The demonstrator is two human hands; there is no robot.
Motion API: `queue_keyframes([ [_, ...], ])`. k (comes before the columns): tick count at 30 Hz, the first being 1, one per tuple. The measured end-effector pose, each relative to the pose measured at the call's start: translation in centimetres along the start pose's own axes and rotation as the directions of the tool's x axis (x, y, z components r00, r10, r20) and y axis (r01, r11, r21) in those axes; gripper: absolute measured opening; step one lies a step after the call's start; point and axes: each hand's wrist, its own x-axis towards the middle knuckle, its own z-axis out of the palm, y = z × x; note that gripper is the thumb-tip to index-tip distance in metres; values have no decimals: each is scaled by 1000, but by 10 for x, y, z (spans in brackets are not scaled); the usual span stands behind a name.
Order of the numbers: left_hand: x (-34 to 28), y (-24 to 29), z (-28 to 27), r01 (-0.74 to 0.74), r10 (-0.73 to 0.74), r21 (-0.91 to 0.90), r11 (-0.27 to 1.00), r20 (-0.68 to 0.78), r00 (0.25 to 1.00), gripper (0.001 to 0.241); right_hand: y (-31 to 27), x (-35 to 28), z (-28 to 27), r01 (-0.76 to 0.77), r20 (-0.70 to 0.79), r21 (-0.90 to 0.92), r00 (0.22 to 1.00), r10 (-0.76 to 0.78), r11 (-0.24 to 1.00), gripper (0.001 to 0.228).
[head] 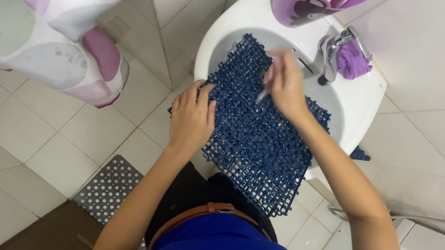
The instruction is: The person scrubs a blue plastic mat with a brush and soap over a sink, then rinses it with a handheld shower head. The person flips the mat to clean both sides and rinses it thoroughly.
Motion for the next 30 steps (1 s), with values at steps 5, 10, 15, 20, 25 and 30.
queue_keyframes([
  [5,0,0,1,34,-37,-90,995,-27,999,35,84,-19,64,336,91,-472,938,-334,815,58],
  [10,10,8,-6,108,-105,-99,989,44,994,39,-8,-105,59,513,353,-360,848,-395,779,79],
  [15,6,2,1,68,-67,-33,997,40,997,41,60,-104,-24,110,319,-468,946,51,877,81],
  [20,7,6,0,34,-35,16,999,64,997,42,79,-51,12,-81,120,-592,975,187,802,86],
  [25,10,6,1,14,-17,41,999,77,997,42,27,-83,52,147,172,-525,983,-65,838,84],
  [30,8,11,-5,-3,0,17,1000,143,990,48,30,-127,2,375,464,-347,865,-190,860,81],
])
